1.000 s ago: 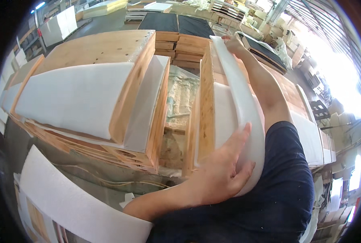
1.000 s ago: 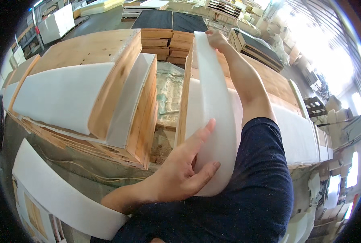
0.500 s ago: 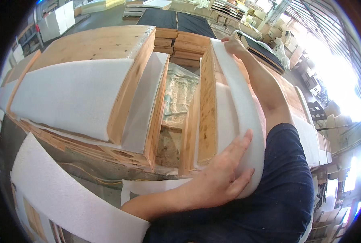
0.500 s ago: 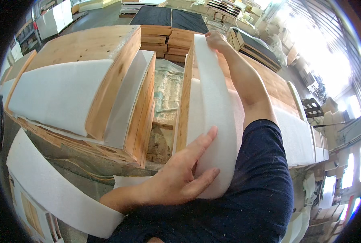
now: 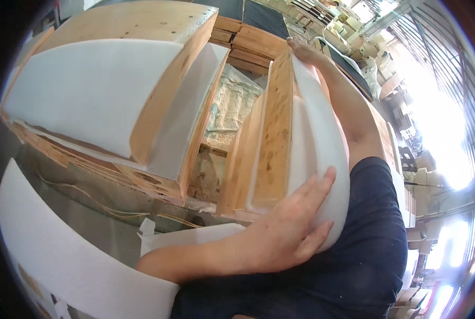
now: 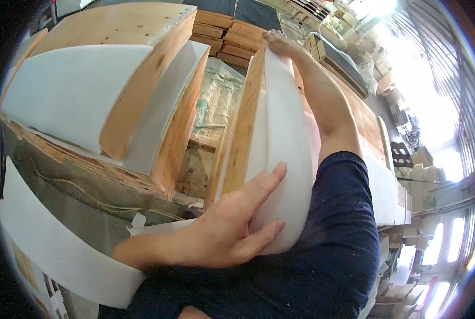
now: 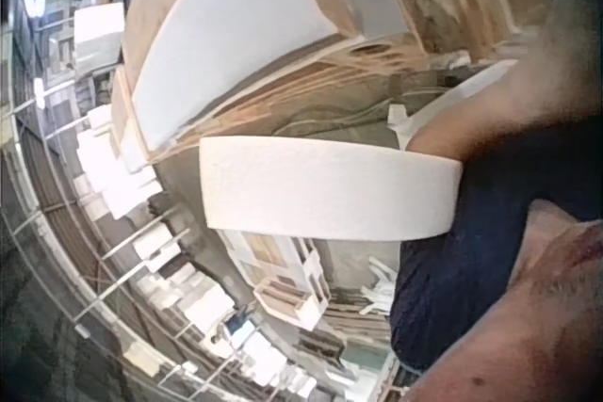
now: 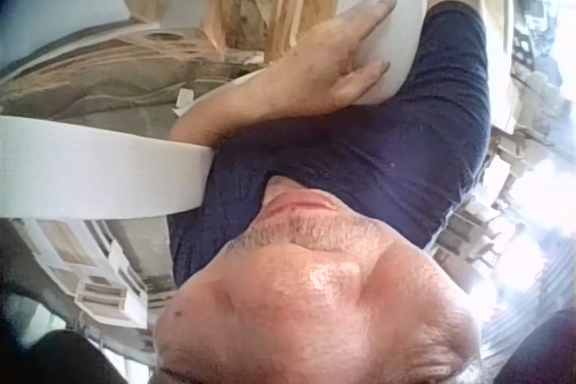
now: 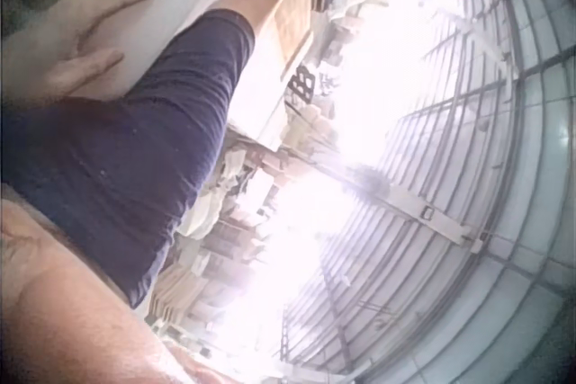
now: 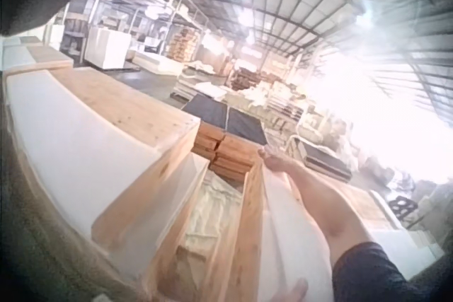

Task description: The person places white foam padding onto wooden furniture frames and uses a pneumatic nail gun to secure the foam. The person also picks up and stacks additional foam pieces.

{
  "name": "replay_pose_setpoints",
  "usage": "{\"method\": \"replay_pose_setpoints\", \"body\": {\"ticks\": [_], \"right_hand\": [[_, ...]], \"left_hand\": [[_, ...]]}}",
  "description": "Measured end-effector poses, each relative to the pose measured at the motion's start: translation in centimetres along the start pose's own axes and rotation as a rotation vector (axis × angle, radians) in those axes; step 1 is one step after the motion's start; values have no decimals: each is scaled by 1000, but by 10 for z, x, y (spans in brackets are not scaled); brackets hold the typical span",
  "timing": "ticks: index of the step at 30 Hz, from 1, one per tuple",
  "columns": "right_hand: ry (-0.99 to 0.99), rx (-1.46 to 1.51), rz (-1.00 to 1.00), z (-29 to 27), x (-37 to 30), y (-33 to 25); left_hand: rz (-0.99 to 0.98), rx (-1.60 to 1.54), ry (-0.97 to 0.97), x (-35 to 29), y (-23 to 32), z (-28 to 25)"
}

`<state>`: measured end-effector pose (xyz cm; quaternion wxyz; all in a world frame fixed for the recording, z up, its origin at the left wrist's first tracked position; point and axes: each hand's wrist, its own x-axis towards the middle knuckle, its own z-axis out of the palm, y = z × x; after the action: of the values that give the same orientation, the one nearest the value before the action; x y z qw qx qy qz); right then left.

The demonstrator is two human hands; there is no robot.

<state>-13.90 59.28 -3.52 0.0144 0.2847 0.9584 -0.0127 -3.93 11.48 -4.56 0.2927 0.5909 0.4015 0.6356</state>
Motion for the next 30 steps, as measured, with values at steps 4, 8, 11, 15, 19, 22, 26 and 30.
{"method": "replay_pose_setpoints", "body": {"ticks": [4, 8, 11, 15, 19, 22, 26, 30], "right_hand": [[-62, 41, -44, -10, -43, -43], [-118, -25, -63, -13, -88, -60], [-73, -6, -63, -8, -102, -63], [-28, -15, -38, -1, -108, -54], [-109, 150, -138, -24, -144, -66], [-126, 2, -225, -30, -164, -61], [-60, -132, -295, -26, -173, -56], [3, -247, -287, -13, -163, -57]], "left_hand": [[0, 25, 32, -3, -1, 0], [50, 36, 72, -3, -2, 8], [-66, -34, 14, -4, 5, 2], [-33, -64, 45, -9, 2, 8], [-191, -511, 160, -17, 6, 13], [-295, -816, 202, -16, 5, 11], [-509, -892, 149, 0, 13, 7], [-457, -801, 9, 25, 7, 12]]}}
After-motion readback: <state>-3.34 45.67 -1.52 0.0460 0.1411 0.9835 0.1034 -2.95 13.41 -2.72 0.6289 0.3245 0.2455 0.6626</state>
